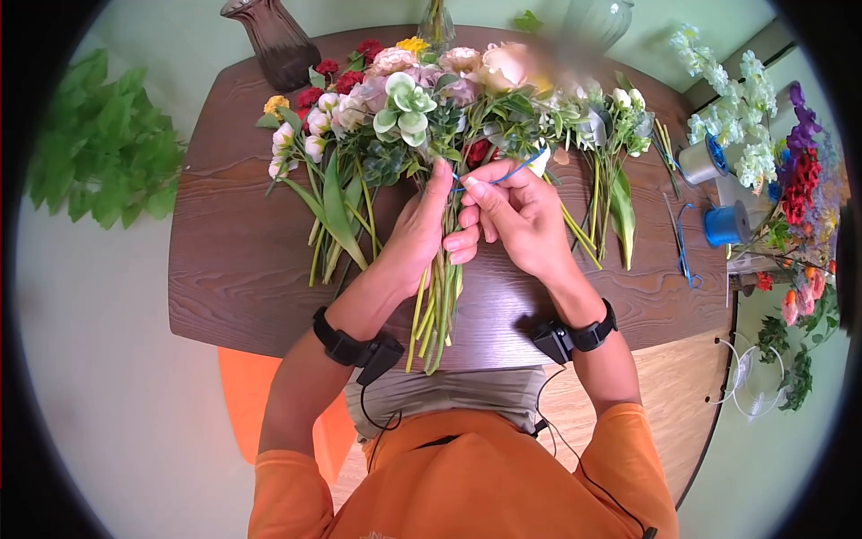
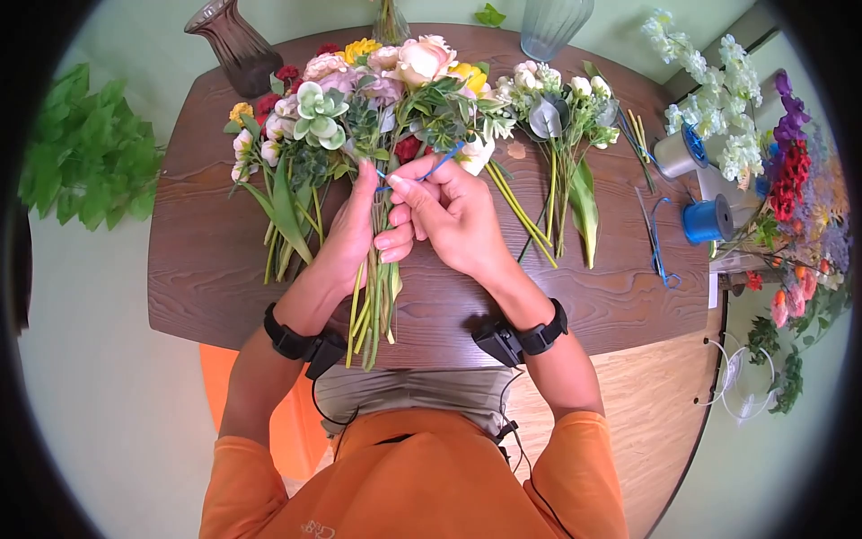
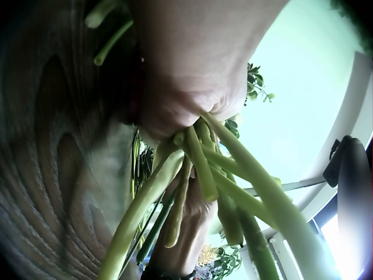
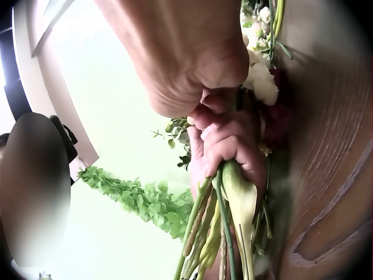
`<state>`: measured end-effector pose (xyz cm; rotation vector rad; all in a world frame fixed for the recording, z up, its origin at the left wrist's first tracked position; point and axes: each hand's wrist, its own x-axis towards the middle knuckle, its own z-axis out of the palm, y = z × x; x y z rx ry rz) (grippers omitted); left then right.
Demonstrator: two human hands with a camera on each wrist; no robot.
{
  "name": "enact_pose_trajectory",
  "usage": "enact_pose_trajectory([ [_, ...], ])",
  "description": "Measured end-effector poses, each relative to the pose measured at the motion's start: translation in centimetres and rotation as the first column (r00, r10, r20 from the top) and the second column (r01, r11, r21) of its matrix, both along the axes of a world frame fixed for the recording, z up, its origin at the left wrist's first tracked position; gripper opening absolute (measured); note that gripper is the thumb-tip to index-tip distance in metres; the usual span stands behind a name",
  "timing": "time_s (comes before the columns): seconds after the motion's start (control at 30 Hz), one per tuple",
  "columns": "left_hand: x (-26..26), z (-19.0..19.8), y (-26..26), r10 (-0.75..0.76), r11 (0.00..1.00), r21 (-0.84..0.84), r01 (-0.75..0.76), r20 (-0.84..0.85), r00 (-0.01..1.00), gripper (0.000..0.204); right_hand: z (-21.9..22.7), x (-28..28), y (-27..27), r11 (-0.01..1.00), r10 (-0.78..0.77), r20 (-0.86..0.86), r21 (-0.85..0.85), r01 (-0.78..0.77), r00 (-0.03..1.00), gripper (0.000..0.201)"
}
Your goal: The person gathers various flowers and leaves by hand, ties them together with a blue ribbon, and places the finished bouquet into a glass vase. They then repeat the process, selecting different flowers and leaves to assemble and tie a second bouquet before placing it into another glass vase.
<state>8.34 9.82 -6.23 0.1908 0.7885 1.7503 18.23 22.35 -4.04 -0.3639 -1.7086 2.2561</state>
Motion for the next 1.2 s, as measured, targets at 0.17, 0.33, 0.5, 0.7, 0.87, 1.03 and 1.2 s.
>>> enact_pose_trajectory([
  [0.17,0.1,-0.3,0.1,-0.001,1.000,-0.003,0.001,-0.023,1.000,0.057,-1.5,-0.4,0.5,0.997,0.001,-0.069,0.076,0.004,0.998,0.025],
  [0.33,-0.3,-1.0,0.4,0.004,0.994,-0.106,-0.027,-0.208,0.978,0.065,-1.6,-0.3,0.2,0.998,0.027,-0.123,-0.054,-0.034,0.992,0.030],
  [0.5,-0.2,0.3,-0.9,-0.026,0.990,-0.140,-0.013,-0.273,0.962,0.075,-1.8,-0.4,0.4,1.000,0.012,-0.071,0.027,-0.010,0.997,0.028],
  [0.7,0.3,3.3,-6.6,-0.227,0.852,-0.439,-0.286,-0.802,0.553,0.038,-2.6,-1.1,0.7,0.994,-0.004,-0.254,0.103,0.031,0.967,0.020],
  [0.87,-0.5,4.2,-6.4,-0.117,0.873,-0.063,-0.484,-0.990,-0.081,0.028,-2.5,-1.2,0.8,0.983,0.007,-0.252,0.177,0.039,0.968,0.018],
  [1.03,-0.1,4.0,-5.9,-0.229,0.863,-0.268,-0.429,-0.963,0.140,0.035,-2.7,-1.3,1.2,0.992,0.014,-0.246,0.127,0.018,0.969,0.018],
  [1.2,0.8,2.6,-5.3,-0.292,0.874,-0.279,-0.398,-0.956,0.029,0.049,-3.3,-1.4,1.0,0.995,0.021,-0.261,0.099,0.005,0.965,0.017],
])
